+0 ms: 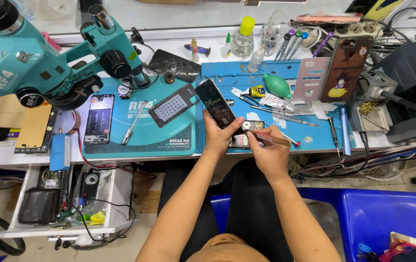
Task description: Technician disassembling a mobile phone to replace the battery and clean internal components using specialized tools.
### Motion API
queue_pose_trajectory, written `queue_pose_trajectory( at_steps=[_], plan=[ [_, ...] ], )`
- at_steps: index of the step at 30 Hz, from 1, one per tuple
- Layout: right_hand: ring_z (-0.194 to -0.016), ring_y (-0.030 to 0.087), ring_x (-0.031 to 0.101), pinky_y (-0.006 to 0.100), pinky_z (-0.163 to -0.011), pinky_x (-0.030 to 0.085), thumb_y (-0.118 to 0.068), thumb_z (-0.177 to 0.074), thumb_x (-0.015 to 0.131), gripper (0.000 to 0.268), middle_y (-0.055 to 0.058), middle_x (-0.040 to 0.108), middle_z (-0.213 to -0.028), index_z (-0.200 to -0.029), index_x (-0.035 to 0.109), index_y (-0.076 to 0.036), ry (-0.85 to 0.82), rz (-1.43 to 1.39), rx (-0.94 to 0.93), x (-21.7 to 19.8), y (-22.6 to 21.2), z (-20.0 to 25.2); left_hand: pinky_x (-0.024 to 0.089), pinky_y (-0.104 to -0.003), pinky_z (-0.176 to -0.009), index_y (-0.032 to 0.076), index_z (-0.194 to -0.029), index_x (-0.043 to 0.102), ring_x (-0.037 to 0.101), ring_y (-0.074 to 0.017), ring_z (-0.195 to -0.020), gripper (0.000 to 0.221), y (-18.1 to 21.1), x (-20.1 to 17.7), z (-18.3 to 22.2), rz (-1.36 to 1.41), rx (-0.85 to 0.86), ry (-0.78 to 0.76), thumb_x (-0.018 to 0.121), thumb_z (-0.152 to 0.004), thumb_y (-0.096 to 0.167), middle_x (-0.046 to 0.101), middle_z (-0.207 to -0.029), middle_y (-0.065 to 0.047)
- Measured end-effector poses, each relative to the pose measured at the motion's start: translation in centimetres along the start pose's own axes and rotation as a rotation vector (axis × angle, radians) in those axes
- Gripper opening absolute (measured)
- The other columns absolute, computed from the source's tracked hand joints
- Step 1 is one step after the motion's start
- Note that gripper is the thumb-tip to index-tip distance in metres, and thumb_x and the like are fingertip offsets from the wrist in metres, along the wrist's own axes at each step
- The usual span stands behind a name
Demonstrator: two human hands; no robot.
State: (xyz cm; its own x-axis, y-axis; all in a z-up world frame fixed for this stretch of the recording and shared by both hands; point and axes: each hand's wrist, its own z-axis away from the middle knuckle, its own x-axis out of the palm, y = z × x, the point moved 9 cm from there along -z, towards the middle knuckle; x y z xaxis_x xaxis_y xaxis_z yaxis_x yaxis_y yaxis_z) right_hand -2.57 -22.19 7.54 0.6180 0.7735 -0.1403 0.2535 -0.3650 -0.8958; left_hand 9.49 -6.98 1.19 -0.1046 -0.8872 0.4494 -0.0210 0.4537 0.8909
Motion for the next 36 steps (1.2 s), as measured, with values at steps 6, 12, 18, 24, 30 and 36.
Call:
queue_pose_trajectory(
  at_steps=[6, 12, 18, 24, 30, 36],
  plan=[
    [-0.073, 0.031, 0.076, 0.031, -0.056, 0.058, 0.003, -0.084, 0.084, 0.016, 0.012, 0.076, -0.077, -0.079, 0.070, -0.004, 0.030, 0.295, -0.356, 1.3, -2.9, 0.5, 0.058, -0.029, -0.059, 0.011, -0.111, 0.043, 0.064, -0.0107, -0.074, 0.069, 0.9, 0.0, 0.1, -0.082, 0.045, 0.029, 0.098, -0.069, 0.016, 0.060, -0.080, -0.003],
    [-0.083, 0.032, 0.075, 0.034, -0.060, 0.056, 0.001, -0.090, 0.076, 0.014, 0.012, 0.072, -0.085, -0.080, 0.067, -0.003, 0.024, 0.614, -0.784, 5.0, -6.9, 2.3, 0.057, -0.031, -0.063, 0.011, -0.113, 0.044, 0.061, -0.0112, -0.080, 0.054, -0.8, -0.7, 0.0, -0.085, 0.073, 0.113, 0.085, -0.086, 0.032, 0.057, -0.087, -0.002],
    [-0.078, 0.028, 0.074, 0.029, -0.059, 0.052, 0.000, -0.092, 0.069, 0.022, 0.006, 0.070, -0.080, -0.074, 0.060, -0.009, 0.062, 0.654, -0.717, 4.8, -5.4, 2.1, 0.053, -0.034, -0.074, 0.011, -0.110, 0.043, 0.058, -0.0129, -0.090, 0.046, 0.4, 0.2, 0.6, -0.210, 0.124, 0.074, 0.079, -0.093, 0.034, 0.052, -0.093, -0.003],
    [-0.077, 0.029, 0.077, 0.027, -0.059, 0.055, -0.001, -0.087, 0.084, 0.017, 0.011, 0.076, -0.075, -0.077, 0.071, -0.005, 0.032, 0.162, -0.162, 1.7, -2.2, -0.9, 0.053, -0.034, -0.078, 0.012, -0.112, 0.042, 0.057, -0.0129, -0.092, 0.043, 1.3, 0.8, 0.8, -0.172, 0.104, 0.016, 0.074, -0.097, 0.035, 0.049, -0.095, -0.001],
    [-0.077, 0.031, 0.077, 0.029, -0.062, 0.056, 0.000, -0.086, 0.084, 0.020, 0.011, 0.076, -0.076, -0.074, 0.069, -0.006, 0.050, 0.230, -0.277, 2.1, -4.0, -0.5, 0.053, -0.037, -0.080, 0.011, -0.113, 0.042, 0.058, -0.0156, -0.095, 0.044, 0.3, 0.3, 0.4, -0.199, 0.137, 0.003, 0.075, -0.096, 0.034, 0.049, -0.097, -0.003],
    [-0.084, 0.014, 0.075, 0.030, -0.072, 0.055, -0.008, -0.083, 0.087, 0.022, 0.011, 0.079, -0.083, -0.078, 0.067, -0.003, 0.047, -0.003, 0.125, 1.5, 0.8, -1.1, 0.057, -0.036, -0.080, 0.012, -0.116, 0.039, 0.057, -0.0119, -0.091, 0.037, 0.7, 1.2, 0.9, 0.068, 0.029, 0.012, 0.068, -0.102, 0.030, 0.045, -0.098, 0.002]
  ],
)
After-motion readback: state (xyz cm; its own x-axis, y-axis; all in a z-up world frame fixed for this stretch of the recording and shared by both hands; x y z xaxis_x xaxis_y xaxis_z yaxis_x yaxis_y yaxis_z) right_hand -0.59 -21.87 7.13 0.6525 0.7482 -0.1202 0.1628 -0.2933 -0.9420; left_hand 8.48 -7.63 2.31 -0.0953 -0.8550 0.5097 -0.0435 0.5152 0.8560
